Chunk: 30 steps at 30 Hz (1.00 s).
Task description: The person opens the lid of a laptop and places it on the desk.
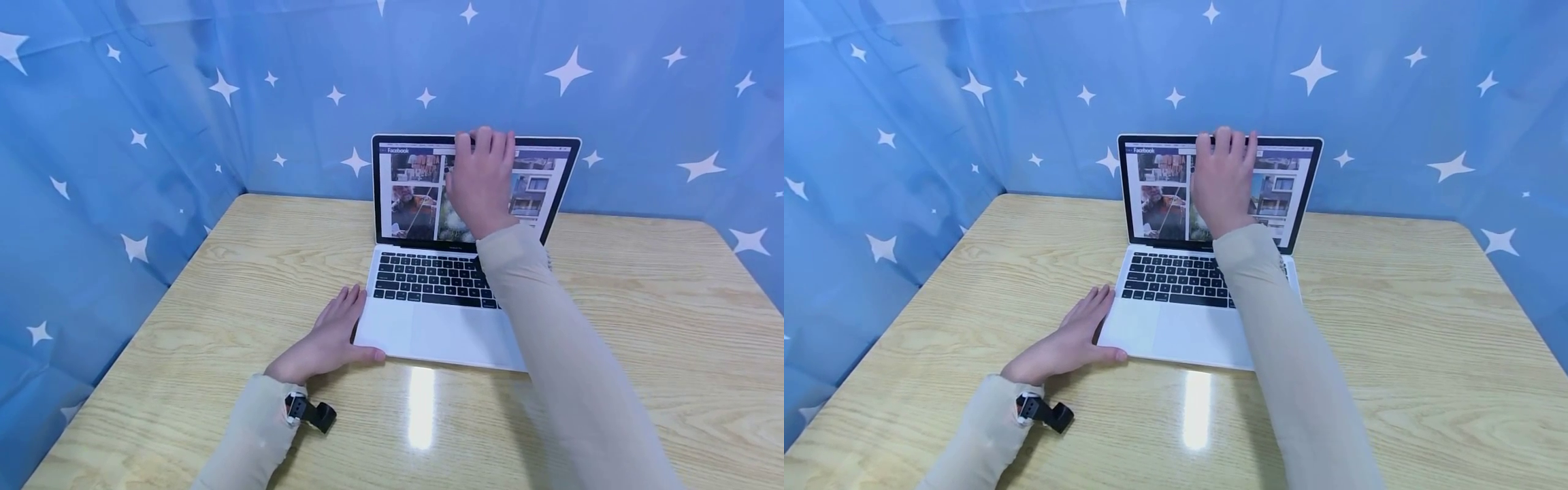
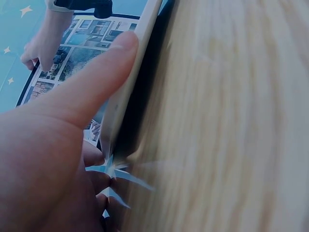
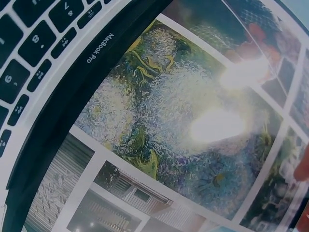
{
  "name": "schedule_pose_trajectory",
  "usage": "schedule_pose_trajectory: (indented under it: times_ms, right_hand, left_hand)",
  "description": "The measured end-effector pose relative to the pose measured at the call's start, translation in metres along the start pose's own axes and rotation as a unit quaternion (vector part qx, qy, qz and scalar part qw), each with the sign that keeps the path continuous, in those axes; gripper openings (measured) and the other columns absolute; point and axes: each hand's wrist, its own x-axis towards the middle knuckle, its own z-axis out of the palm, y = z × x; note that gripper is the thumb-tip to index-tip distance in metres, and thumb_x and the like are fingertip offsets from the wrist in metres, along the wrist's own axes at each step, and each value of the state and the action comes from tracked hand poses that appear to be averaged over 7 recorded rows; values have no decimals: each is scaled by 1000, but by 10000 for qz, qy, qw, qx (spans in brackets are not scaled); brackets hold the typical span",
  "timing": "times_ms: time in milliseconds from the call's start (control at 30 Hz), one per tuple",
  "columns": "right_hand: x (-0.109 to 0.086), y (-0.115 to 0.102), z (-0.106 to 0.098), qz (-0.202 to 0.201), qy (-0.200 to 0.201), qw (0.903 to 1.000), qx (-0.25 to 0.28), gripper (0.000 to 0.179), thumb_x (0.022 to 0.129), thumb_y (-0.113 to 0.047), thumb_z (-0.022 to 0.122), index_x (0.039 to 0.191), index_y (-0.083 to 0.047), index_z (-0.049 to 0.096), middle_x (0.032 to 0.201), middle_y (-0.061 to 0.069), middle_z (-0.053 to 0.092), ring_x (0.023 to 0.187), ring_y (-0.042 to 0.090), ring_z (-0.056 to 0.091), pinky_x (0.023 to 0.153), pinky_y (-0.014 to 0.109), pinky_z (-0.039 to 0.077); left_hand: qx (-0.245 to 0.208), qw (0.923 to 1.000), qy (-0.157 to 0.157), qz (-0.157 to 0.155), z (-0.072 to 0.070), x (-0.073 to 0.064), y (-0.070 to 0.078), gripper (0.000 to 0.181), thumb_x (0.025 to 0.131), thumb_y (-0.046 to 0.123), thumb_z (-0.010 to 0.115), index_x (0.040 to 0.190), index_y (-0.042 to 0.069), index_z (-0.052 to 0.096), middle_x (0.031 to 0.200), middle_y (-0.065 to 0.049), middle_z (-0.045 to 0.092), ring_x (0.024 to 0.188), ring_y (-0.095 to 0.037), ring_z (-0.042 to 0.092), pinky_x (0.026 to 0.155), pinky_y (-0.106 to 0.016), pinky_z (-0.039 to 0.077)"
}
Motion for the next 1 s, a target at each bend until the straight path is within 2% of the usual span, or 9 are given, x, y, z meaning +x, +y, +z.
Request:
schedule_pose_trajectory:
  times_ms: [267,633,1000]
  right_hand:
    - [2,0,3,-43,67,9999,88,42,82,-20,57,117,-1,42,115,17,38,111,35,34,106,46,1]
    - [5,0,7,21,-31,9999,102,39,82,-18,55,116,-2,42,115,17,37,112,35,33,106,47,1]
    - [10,0,7,200,-631,9978,55,35,85,-16,49,116,-2,39,120,18,34,117,36,28,105,48,-5]
  left_hand:
    - [-31,10000,-7,-74,-1,-1,1,114,64,68,60,144,8,4,148,-8,-3,134,-21,-9,107,-40,-3]
    - [-48,10000,58,-50,0,-2,-1,115,63,70,59,143,7,5,149,-9,-2,134,-22,-9,107,-40,-3]
    - [53,9999,92,65,1,-1,-1,114,64,70,58,143,5,7,148,-12,-1,134,-24,-8,107,-41,-2]
